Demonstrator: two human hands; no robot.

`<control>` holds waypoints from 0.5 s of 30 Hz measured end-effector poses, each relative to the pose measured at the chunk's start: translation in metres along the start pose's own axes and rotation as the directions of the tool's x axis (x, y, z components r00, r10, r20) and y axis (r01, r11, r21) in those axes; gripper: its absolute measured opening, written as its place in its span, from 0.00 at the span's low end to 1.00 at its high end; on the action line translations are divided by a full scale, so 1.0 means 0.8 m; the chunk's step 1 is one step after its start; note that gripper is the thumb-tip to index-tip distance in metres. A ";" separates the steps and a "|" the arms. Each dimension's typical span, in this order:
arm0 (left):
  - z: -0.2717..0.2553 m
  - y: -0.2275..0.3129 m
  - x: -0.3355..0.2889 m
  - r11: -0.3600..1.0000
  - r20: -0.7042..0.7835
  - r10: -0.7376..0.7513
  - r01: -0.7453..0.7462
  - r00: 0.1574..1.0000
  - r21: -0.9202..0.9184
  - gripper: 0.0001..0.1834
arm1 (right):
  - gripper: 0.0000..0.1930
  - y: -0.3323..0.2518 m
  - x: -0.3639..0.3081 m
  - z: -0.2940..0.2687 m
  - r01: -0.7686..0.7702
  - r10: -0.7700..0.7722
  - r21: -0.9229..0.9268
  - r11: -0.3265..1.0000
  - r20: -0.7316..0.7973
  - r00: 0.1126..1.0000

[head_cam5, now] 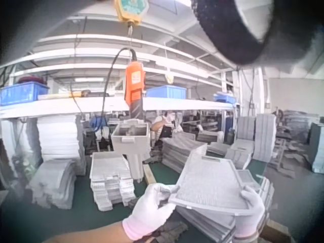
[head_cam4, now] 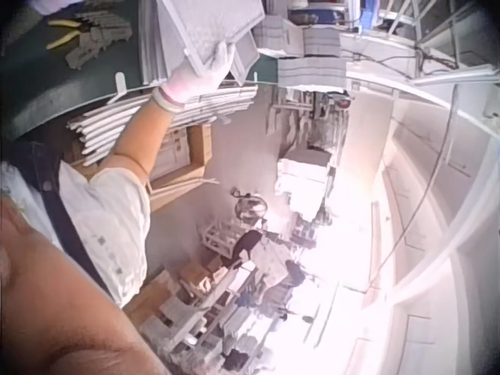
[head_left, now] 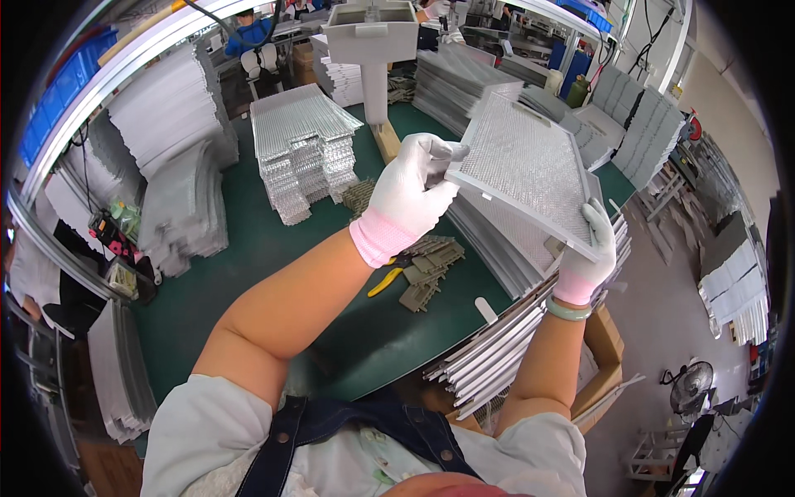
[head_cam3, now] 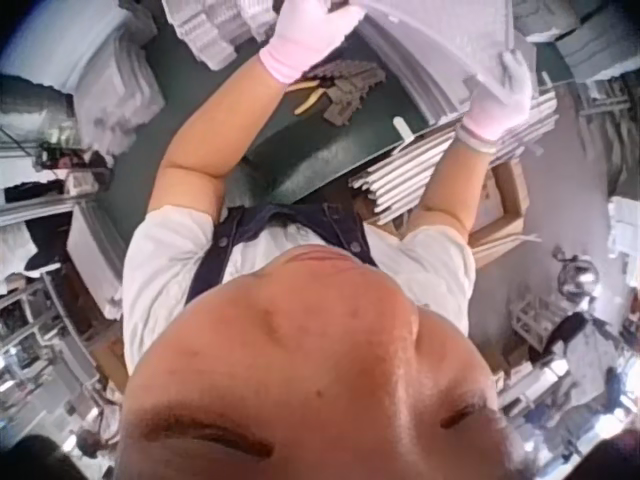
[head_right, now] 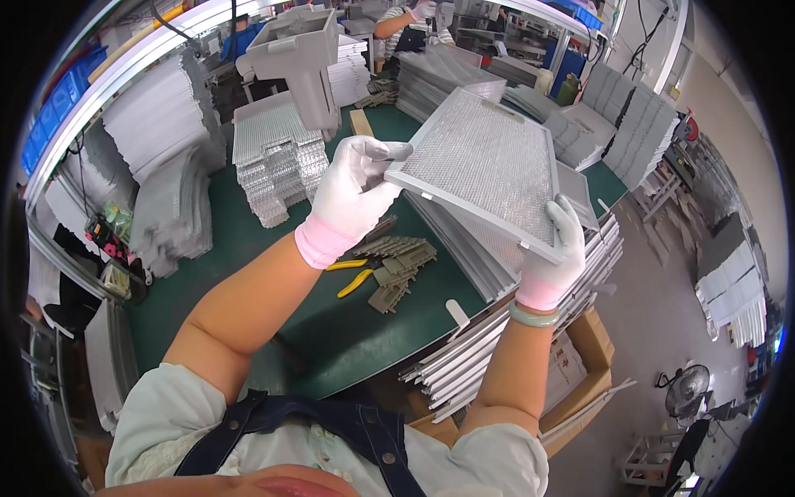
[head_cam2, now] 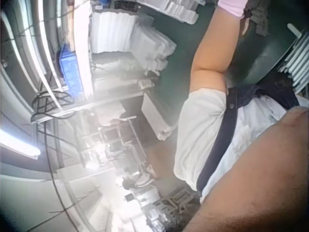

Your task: The person assembles air filters by placing a mesh screen into a frame, inserting a plastic clip, and securing the assembly with a handheld stapler. They then stack the completed units and repeat the process with new materials.

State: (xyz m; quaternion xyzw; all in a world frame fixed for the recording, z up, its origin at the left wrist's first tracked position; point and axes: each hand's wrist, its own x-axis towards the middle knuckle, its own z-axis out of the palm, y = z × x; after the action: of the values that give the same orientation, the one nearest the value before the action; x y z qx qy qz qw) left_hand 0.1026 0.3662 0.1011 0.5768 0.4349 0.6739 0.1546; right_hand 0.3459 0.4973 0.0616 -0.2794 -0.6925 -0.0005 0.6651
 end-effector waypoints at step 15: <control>-0.050 -0.051 0.065 0.936 0.005 -0.011 0.009 1.000 0.351 0.14 | 0.11 0.046 0.029 0.102 -0.187 0.181 0.013 0.982 0.188 0.965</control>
State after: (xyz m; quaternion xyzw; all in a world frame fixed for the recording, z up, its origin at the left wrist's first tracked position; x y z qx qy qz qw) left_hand 0.0397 0.4100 0.1052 0.5951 0.5507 0.5828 0.0541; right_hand 0.2858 0.5675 0.0602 -0.3312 -0.7227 0.0979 0.5987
